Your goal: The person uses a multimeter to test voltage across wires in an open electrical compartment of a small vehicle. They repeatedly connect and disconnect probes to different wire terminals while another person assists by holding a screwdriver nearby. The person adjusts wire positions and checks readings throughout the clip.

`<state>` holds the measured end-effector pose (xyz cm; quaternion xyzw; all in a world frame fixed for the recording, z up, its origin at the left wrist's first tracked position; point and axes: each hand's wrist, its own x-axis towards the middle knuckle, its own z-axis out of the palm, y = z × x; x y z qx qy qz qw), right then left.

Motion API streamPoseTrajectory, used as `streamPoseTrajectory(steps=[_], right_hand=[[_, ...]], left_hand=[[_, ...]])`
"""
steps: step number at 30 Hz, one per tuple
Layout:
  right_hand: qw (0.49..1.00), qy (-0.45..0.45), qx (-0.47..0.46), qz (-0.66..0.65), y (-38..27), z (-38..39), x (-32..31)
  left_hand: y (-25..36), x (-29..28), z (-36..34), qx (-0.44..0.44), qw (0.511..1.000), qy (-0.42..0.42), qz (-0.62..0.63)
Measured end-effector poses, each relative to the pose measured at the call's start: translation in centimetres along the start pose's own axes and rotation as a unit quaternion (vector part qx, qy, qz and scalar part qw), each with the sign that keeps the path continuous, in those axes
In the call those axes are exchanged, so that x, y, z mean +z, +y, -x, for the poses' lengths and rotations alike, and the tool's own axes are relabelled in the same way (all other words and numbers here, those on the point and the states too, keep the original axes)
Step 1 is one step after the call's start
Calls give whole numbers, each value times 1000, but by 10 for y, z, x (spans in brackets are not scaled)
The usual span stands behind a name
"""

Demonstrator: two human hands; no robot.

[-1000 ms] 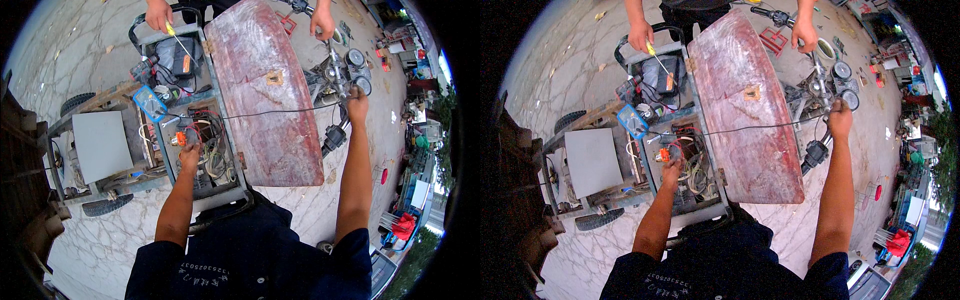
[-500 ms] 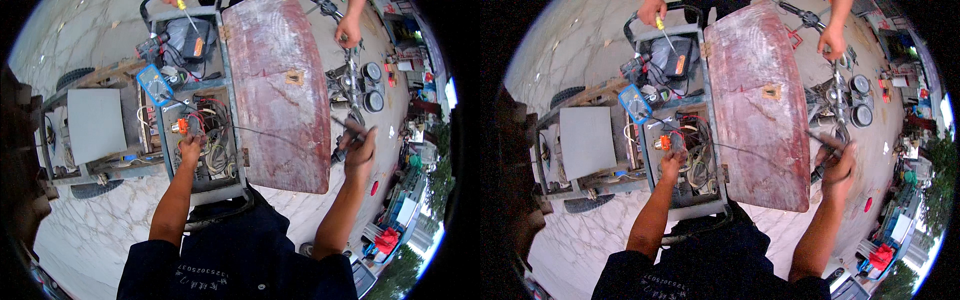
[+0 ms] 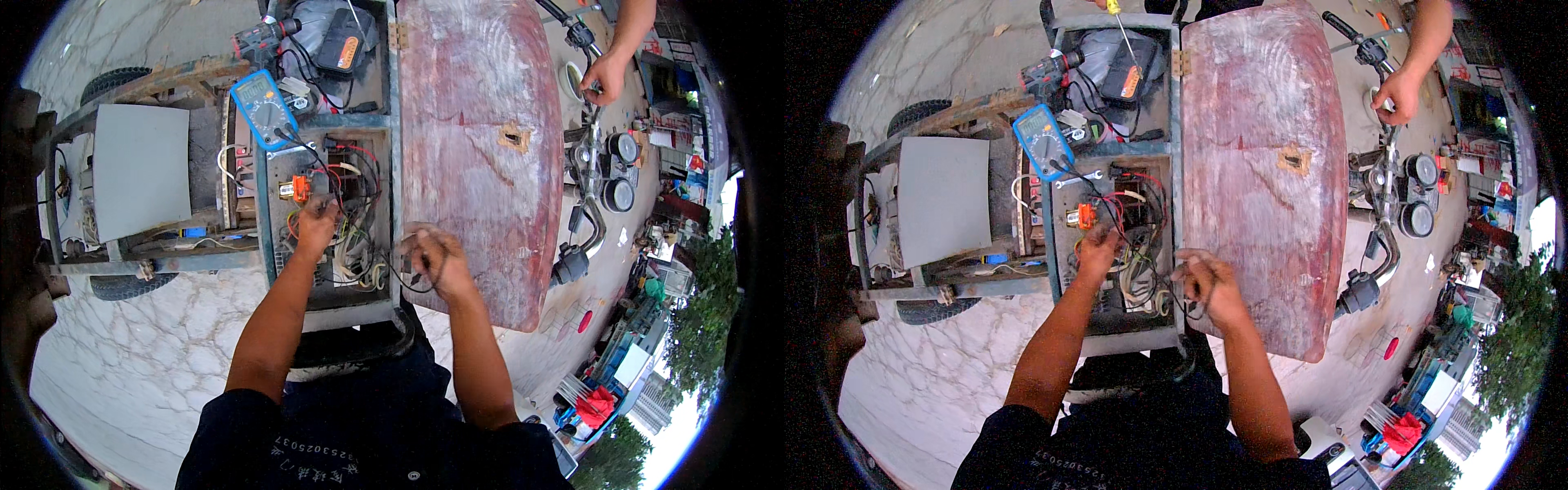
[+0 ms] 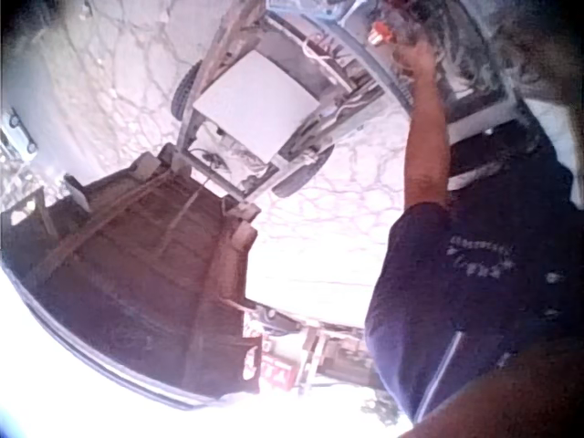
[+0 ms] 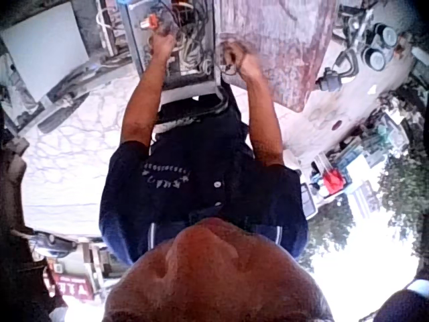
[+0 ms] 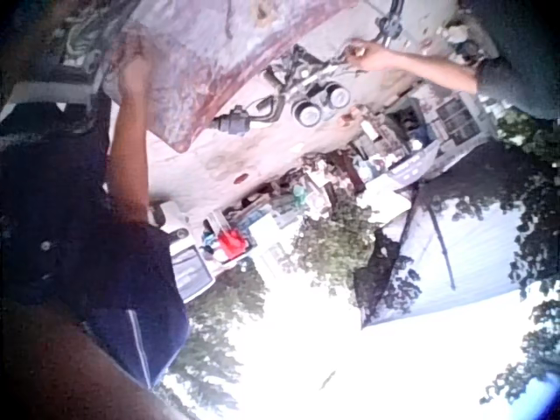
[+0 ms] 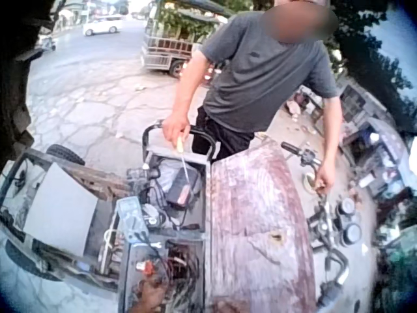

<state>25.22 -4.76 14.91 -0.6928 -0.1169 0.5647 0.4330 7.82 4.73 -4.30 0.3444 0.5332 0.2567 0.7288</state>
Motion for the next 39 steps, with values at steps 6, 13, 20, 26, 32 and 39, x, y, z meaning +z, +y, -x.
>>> streamPoseTrajectory(steps=[6, 13, 20, 26, 32, 39], right_hand=[[999, 33, 19, 33, 67, -67, 33], [977, 5, -105, 186, 102, -120, 63], [930, 53, -214, 295, 103, -114, 76], [914, 48, -251, 315, 96, -104, 81], [918, 60, -253, 300, 93, -99, 90], [935, 54, -216, 276, 91, -104, 98]], left_hand=[[-2, -11, -6, 8, 997, -28, -76], [16, -15, 11, -77, 996, -23, 25], [29, -11, 6, 104, 961, -4, -258], [44, -16, 0, 171, 888, 22, -426], [64, -18, 2, 152, 890, 20, -430], [58, -26, -5, 155, 891, 1, -427]])
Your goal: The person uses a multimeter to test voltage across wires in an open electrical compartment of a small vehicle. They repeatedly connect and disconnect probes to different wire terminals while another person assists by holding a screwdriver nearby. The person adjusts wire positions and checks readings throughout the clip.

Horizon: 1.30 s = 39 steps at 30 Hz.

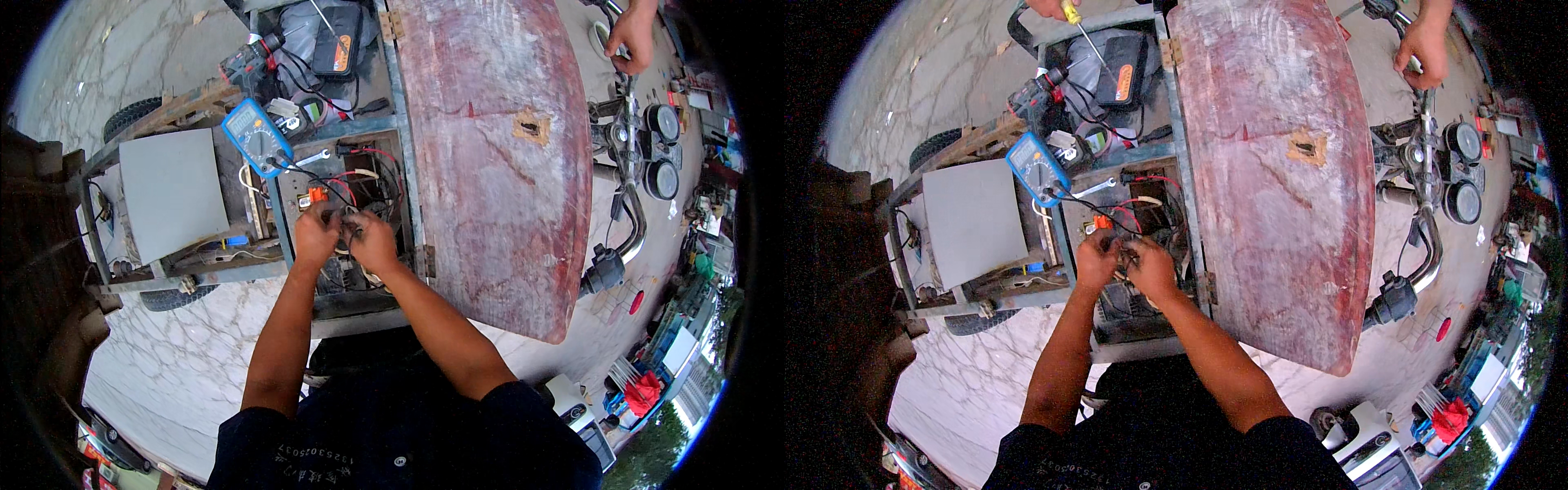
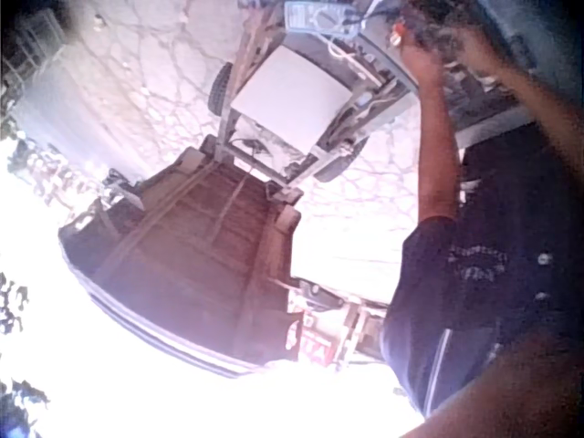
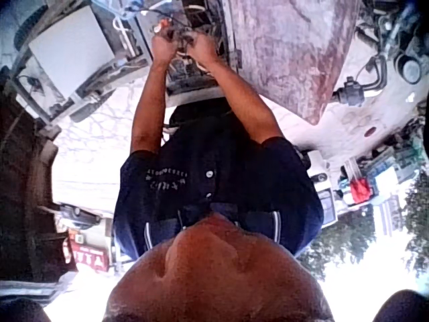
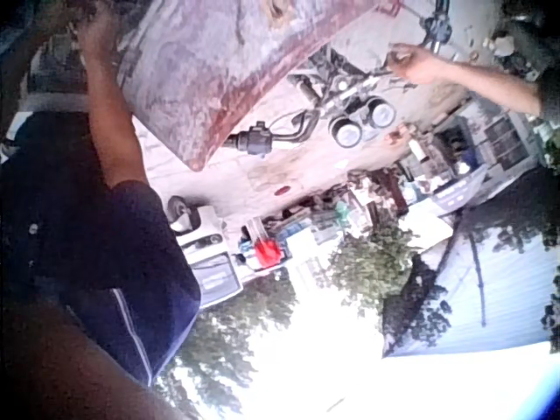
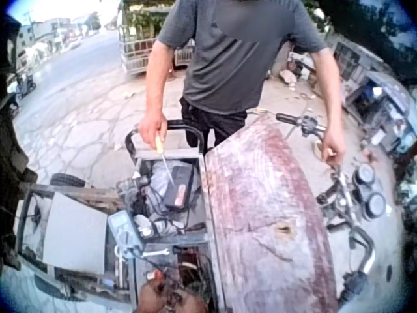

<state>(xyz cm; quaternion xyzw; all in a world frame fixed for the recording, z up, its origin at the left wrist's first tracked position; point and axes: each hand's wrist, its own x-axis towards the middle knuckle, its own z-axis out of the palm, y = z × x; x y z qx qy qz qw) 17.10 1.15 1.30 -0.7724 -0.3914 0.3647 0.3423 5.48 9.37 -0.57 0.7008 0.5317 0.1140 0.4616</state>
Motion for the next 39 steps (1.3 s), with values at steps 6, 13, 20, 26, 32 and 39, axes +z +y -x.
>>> streamPoseTrajectory(steps=[6, 13, 20, 26, 32, 39], right_hand=[[999, 27, -6, -36, 13, -5, 7], [999, -14, 40, 4, 12, -2, -2], [995, -80, 43, 43, 7, -3, -8], [992, -92, 62, 60, 0, -9, -10], [994, -88, 61, 15, 0, -8, -14], [995, -90, 49, 13, 17, -9, -13]], left_hand=[[-15, 10, -2, -93, 964, -40, 245], [1, 7, -7, -274, 904, -103, 312], [8, 7, -9, -334, 872, -136, 331], [6, 11, -9, -341, 854, -126, 373], [-5, 26, -7, -334, 816, -118, 457], [-8, 30, -7, -326, 785, -109, 515]])
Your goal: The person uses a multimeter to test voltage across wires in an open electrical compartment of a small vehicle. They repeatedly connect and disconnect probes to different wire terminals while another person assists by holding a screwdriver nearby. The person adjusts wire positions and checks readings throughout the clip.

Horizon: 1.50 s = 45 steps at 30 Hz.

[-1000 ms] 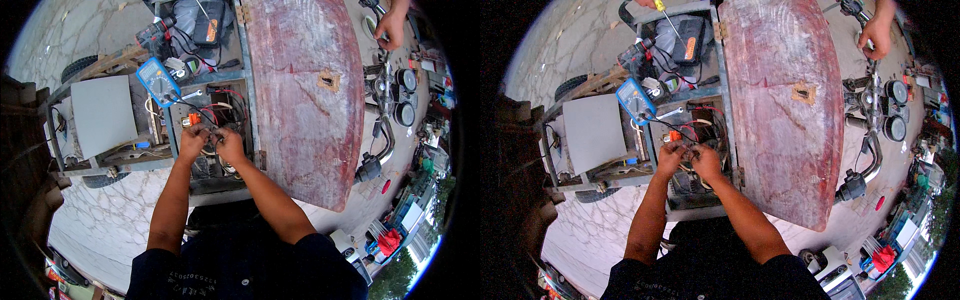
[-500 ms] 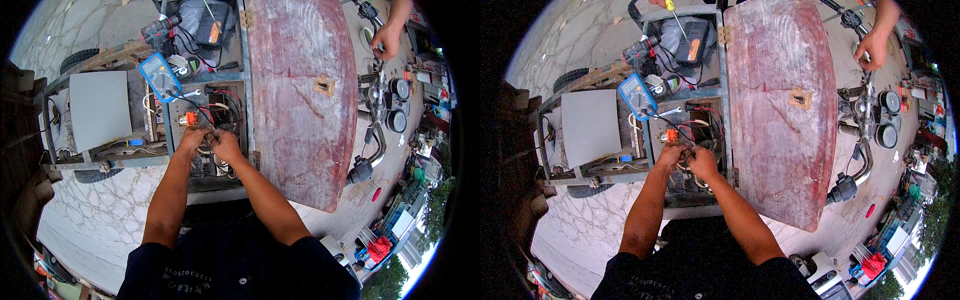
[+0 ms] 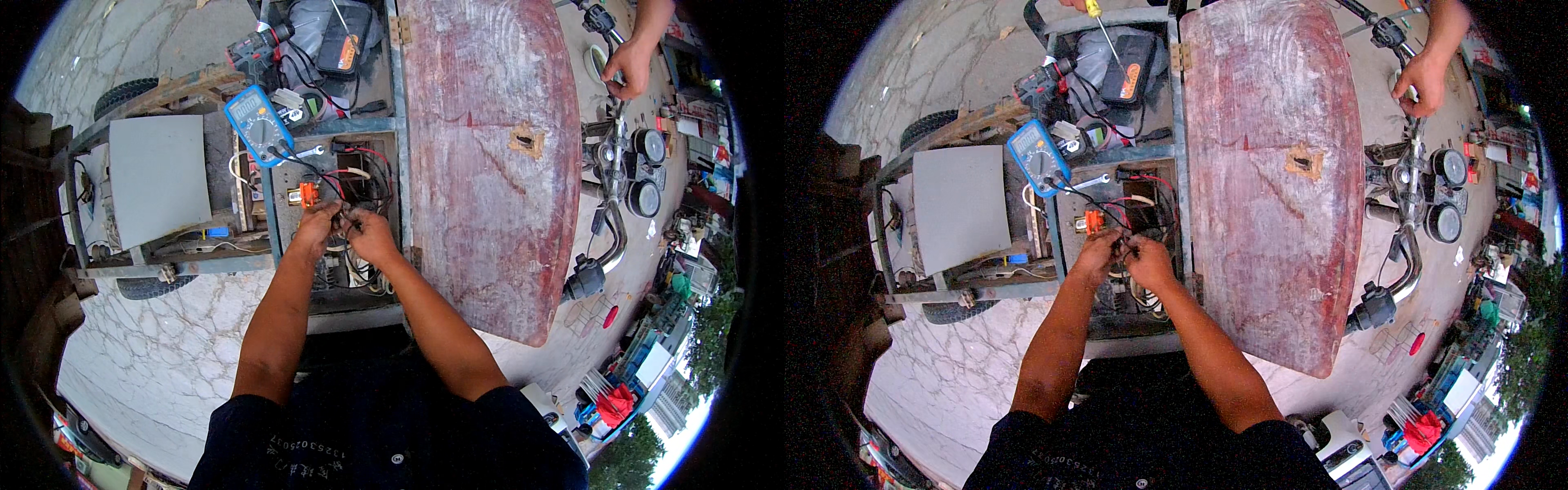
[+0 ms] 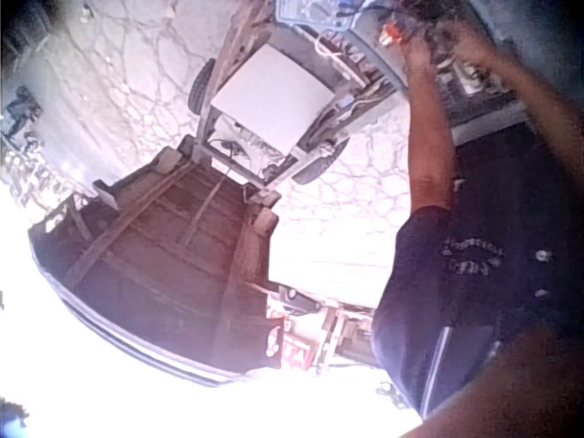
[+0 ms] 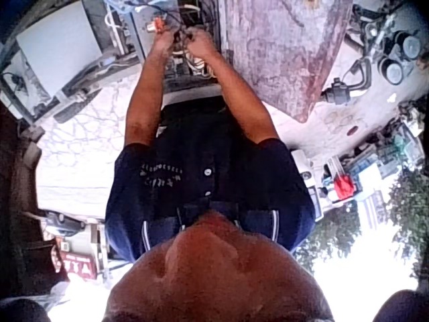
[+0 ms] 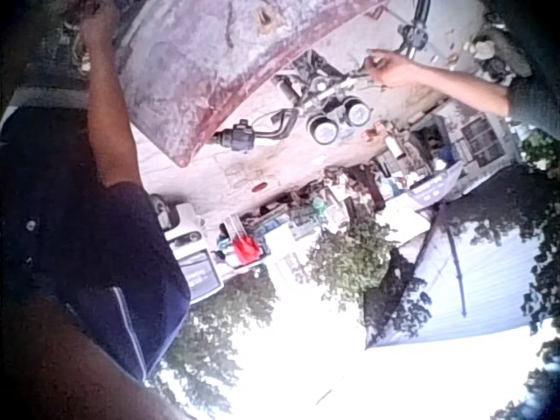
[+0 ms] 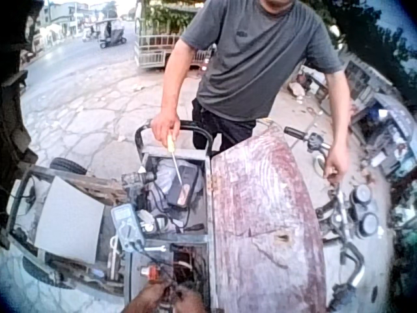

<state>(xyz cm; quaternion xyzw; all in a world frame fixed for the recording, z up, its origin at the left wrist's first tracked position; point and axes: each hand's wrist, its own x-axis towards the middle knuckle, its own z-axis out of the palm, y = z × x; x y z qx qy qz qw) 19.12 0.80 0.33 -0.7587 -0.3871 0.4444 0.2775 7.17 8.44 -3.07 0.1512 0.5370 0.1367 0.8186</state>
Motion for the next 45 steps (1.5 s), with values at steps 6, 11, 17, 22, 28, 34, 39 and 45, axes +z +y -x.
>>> streamPoseTrajectory(steps=[6, 11, 17, 22, 28, 34, 39, 45], right_hand=[[1000, 18, 1, -26, 4, 1, -1], [999, 0, 20, -31, 2, -1, -2], [999, -8, 12, -41, -7, -1, -7], [1000, -13, 1, -18, -9, -3, -10], [999, -33, 13, -21, -13, -5, -11], [1000, -7, -27, 9, -9, -4, -10], [1000, -22, 8, -5, -9, -4, -8], [999, 11, -28, 26, -5, -6, -4]], left_hand=[[4, 5, 6, -23, 1000, -6, 13], [1, 0, 3, -27, 999, -12, 39], [-2, -2, 1, -27, 993, -24, 113], [-5, -5, -3, -35, 991, -37, 123], [-5, -5, -5, -31, 992, -37, 116], [-9, -3, -8, -13, 993, -46, 112], [-9, 0, -8, 11, 994, -25, 106], [2, 15, 3, 34, 995, 18, 95]])
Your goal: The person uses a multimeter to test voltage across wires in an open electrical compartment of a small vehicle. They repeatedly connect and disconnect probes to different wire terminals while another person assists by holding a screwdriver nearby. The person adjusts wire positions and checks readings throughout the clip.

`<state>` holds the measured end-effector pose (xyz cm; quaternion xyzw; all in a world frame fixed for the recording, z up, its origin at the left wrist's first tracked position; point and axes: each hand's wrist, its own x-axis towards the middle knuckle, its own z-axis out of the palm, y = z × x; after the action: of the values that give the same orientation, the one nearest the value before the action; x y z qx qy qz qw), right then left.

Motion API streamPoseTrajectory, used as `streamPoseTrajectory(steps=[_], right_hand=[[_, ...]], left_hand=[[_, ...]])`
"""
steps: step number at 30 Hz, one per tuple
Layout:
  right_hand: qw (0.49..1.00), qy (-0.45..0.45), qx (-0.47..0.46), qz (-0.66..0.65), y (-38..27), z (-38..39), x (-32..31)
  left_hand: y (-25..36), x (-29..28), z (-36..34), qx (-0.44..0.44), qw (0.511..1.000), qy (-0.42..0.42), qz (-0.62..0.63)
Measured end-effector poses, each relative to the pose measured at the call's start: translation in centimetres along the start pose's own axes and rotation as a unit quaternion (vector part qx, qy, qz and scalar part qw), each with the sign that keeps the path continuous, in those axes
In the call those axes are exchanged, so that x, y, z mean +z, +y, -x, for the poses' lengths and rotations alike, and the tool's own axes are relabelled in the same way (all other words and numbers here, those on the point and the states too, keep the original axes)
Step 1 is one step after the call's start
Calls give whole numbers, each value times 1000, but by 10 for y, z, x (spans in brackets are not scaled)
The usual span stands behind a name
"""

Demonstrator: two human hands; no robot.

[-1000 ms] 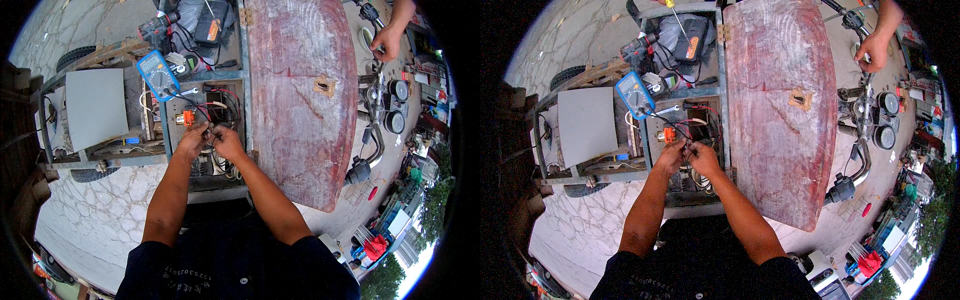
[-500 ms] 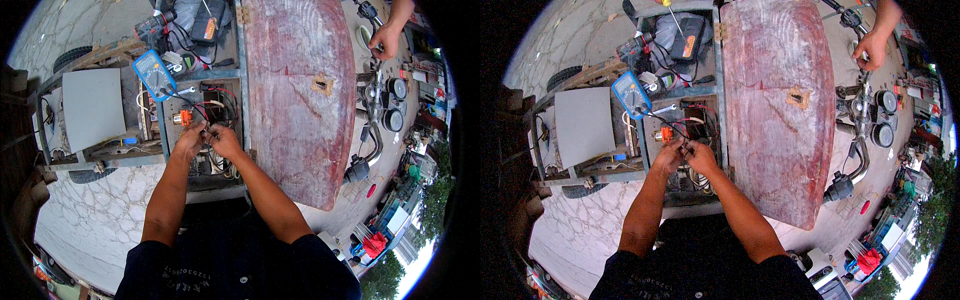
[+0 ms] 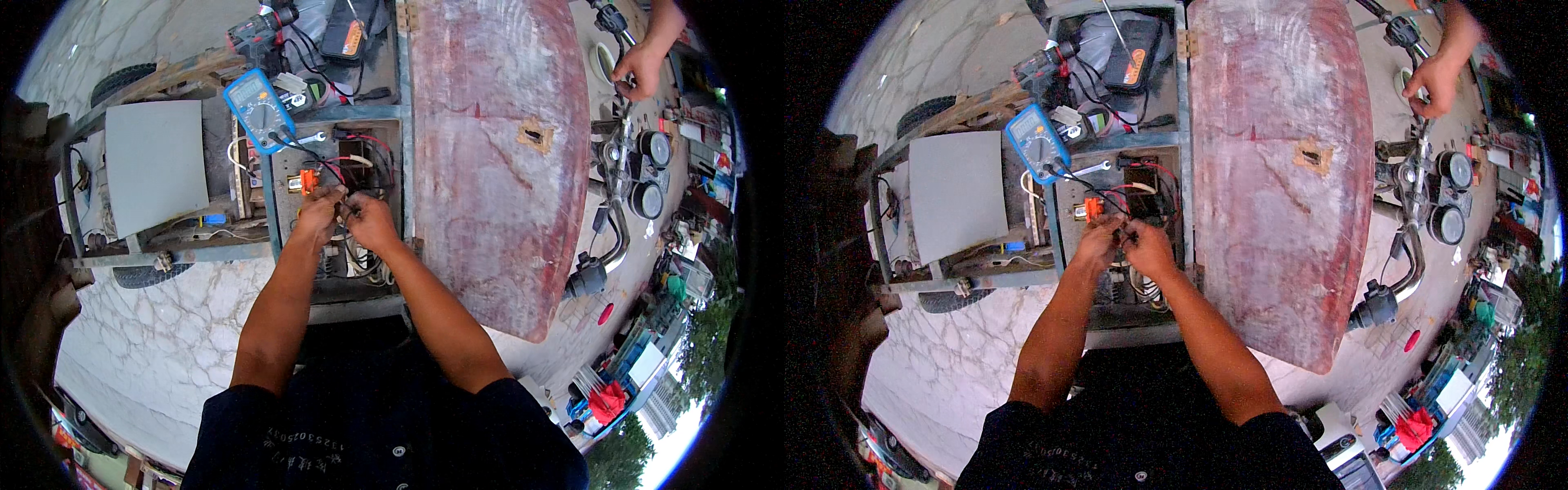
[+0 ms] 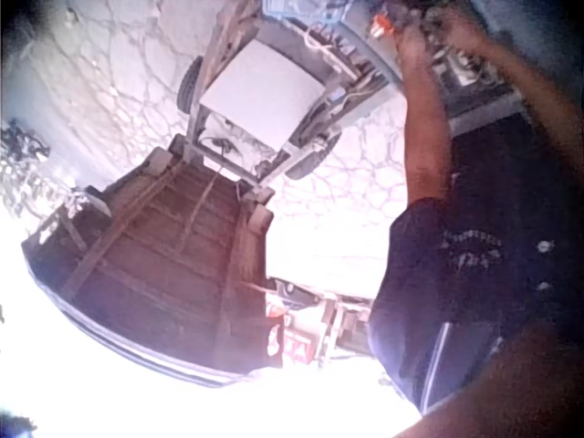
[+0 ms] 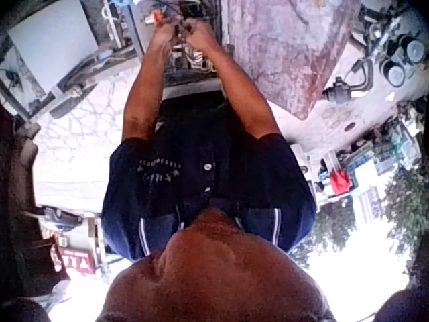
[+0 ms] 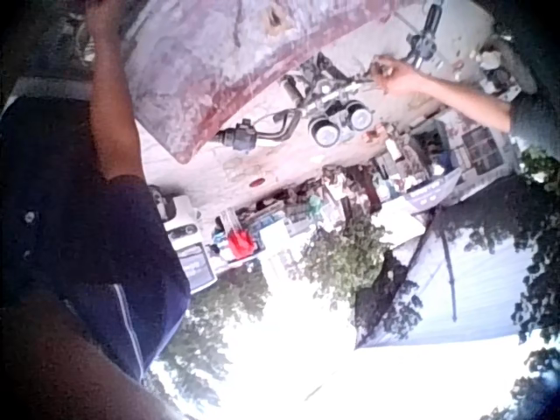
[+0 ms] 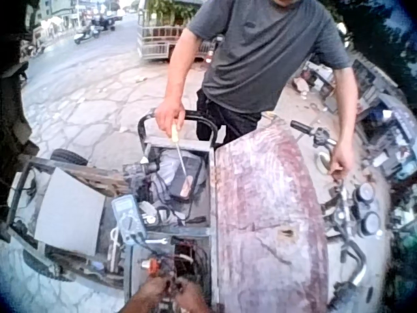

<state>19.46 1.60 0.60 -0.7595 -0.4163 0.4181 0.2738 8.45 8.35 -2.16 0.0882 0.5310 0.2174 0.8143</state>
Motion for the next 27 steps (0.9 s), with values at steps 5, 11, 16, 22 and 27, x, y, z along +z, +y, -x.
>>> streamPoseTrajectory(steps=[5, 11, 16, 22, 27], right_hand=[[1000, 2, 28, -1, -5, 3, 2], [996, 0, 51, -70, 13, 1, 7], [995, 33, 5, -97, 28, 2, 13], [999, 34, 3, -37, 7, 4, -4], [997, 28, -11, -75, 22, 2, -1]], left_hand=[[-8, -8, -8, 11, 1000, 7, -4], [7, -8, 3, -70, 996, -31, 51], [-5, -16, -4, -38, 998, -51, 3], [-7, -19, -5, -28, 998, -33, -46], [-3, -13, -2, -42, 997, -43, -45]])
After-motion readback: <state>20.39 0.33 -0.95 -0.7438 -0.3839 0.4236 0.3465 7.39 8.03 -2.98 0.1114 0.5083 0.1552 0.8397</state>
